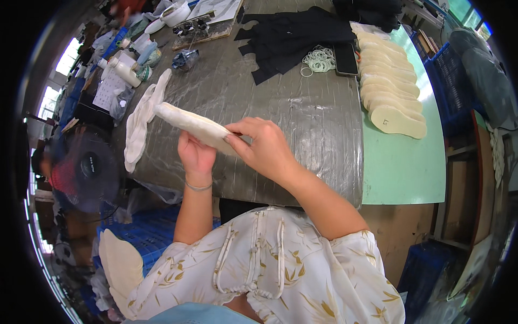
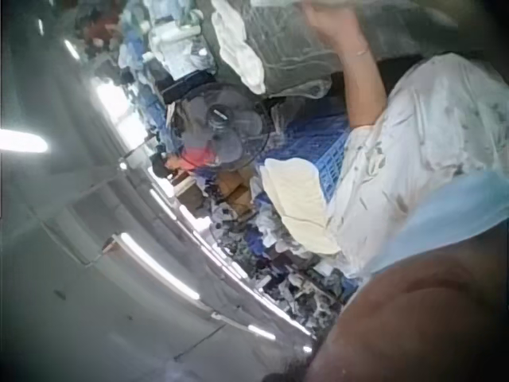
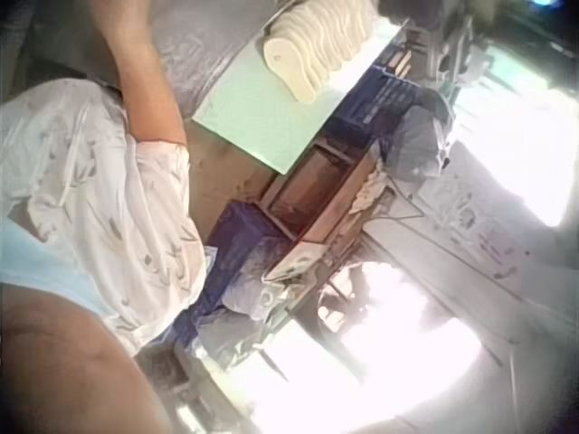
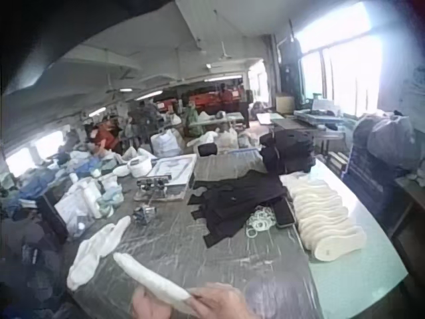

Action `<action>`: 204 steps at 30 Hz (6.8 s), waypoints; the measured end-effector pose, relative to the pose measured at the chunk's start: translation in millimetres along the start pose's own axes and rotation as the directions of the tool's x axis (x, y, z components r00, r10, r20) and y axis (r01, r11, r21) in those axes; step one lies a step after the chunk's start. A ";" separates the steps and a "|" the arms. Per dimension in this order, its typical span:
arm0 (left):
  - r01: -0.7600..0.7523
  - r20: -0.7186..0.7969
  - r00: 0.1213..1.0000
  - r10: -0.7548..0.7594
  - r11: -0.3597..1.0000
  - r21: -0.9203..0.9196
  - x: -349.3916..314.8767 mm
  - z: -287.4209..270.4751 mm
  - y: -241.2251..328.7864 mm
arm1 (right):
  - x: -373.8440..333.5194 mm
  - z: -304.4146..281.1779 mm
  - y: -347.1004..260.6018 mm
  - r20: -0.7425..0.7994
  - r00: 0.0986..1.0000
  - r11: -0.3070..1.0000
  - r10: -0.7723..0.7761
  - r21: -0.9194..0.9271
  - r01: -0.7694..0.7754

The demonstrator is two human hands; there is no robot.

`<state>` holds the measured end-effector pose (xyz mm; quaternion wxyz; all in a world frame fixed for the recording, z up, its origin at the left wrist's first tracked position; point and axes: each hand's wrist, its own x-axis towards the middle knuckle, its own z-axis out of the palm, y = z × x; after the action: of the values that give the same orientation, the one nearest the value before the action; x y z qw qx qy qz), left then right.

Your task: The person is assembling shoe insoles by applying a fluffy white lining to a tan insole base.

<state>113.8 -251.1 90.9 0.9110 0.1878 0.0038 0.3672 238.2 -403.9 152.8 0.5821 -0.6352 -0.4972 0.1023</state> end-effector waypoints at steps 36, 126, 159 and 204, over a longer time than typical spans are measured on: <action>-0.127 -0.124 0.984 0.126 0.992 -0.007 10.3 -6.4 18.1 | -49.9 -3.2 8.1 -0.155 0.948 0.891 -0.278 -0.409 0.195; -0.383 0.260 0.900 -0.350 -0.351 0.854 -64.8 -18.8 19.7 | -52.3 0.2 33.1 0.408 0.912 0.855 0.024 -0.482 0.193; -0.408 0.442 0.894 -0.081 -0.556 0.724 -83.6 -39.4 11.2 | -44.6 -12.1 39.0 0.380 0.919 0.840 -0.106 -0.460 0.287; 0.168 -0.117 0.985 -0.124 0.817 0.552 -75.0 -83.0 26.4 | -67.2 -41.9 41.0 0.129 0.893 0.898 0.430 -0.165 -0.409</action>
<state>29.4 -255.8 13.0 0.8407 0.4314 0.1597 0.2857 256.3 -474.0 100.7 0.4601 -0.7546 -0.3995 0.2434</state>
